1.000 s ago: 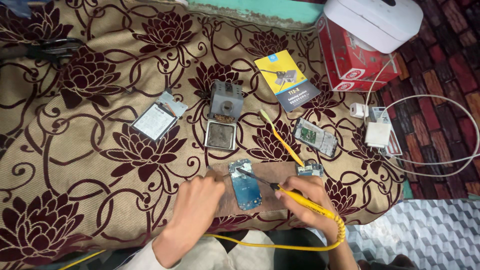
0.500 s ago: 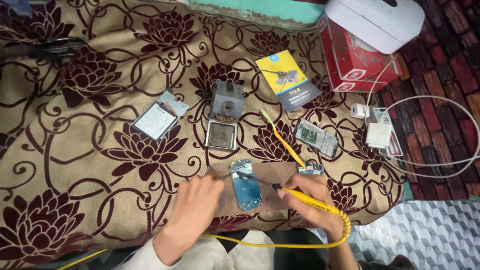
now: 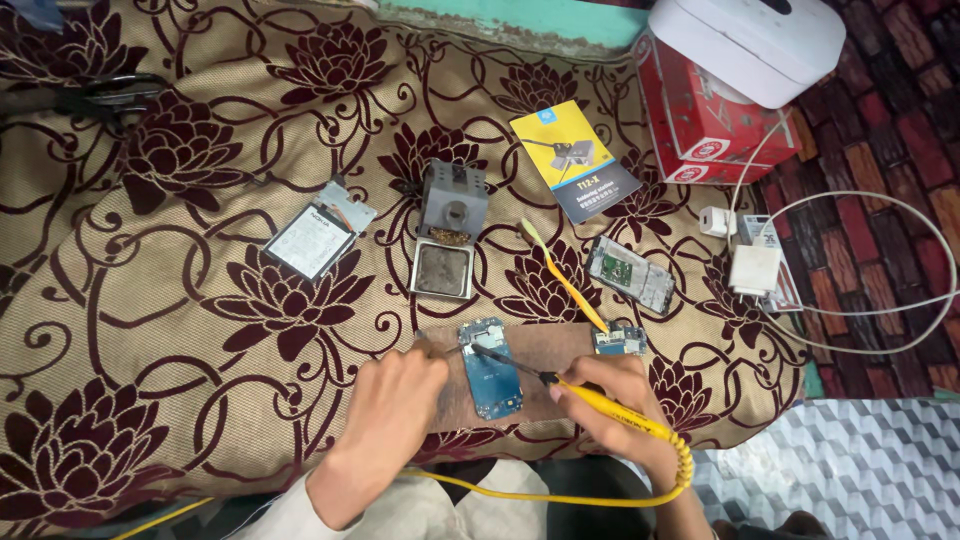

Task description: The person uses a soldering iron to apply heat to a small blue circuit board held in their left hand. They repeatedly touch the tip of the iron to different points on the board's surface while working over a patterned cloth.

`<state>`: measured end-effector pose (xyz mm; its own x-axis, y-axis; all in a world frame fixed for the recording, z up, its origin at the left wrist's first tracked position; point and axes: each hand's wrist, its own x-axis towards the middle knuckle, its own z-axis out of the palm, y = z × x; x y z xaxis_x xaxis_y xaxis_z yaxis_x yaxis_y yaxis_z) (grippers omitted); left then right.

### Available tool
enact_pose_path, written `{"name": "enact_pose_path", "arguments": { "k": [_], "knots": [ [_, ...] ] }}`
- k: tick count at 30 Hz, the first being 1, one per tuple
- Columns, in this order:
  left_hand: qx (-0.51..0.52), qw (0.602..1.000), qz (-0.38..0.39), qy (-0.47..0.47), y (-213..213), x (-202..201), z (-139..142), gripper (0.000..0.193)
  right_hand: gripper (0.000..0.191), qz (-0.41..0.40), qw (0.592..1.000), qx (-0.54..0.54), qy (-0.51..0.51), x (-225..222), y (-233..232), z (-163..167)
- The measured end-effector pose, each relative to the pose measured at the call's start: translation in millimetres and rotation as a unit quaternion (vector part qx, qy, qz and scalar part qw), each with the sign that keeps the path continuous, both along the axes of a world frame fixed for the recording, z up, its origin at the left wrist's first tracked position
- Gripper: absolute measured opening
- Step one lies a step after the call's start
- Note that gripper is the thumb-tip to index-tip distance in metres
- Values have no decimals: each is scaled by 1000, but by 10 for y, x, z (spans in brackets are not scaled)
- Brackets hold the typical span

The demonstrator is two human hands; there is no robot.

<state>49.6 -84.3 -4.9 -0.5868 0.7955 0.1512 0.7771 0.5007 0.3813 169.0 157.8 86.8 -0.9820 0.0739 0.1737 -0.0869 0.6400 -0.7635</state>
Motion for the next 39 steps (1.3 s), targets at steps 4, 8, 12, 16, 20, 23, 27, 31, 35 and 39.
{"name": "enact_pose_path", "arguments": {
  "k": [4,8,12,16,20,23,27,31,35,39],
  "knots": [
    [-27,1000,5,-14,23,-30,33,6,19,1,1000,20,8,-6,0,-11],
    [-43,999,7,-25,41,-41,44,3,21,-48,997,4,-63,-21,-12,-1],
    [-39,999,0,-16,30,-45,36,4,20,-23,996,81,39,-31,-109,7],
    [-10,1000,0,3,13,-15,22,5,21,-32,999,22,-30,-14,-136,63],
    [-34,999,6,-2,26,-4,-5,6,19,-14,999,39,-29,-11,-103,107],
    [-19,1000,4,13,20,7,-28,8,19,-12,999,33,-29,6,-77,129],
    [37,999,-3,30,-11,12,-49,11,19,-26,999,16,-34,32,-103,138],
    [37,999,0,27,-12,10,-49,10,19,-43,997,20,-60,29,-156,147],
    [42,998,1,36,-18,20,-41,10,17,-30,998,17,-49,14,-161,182],
    [24,999,-1,35,-16,4,-43,10,20,-40,995,-24,-93,-5,-156,205]
  ]
}}
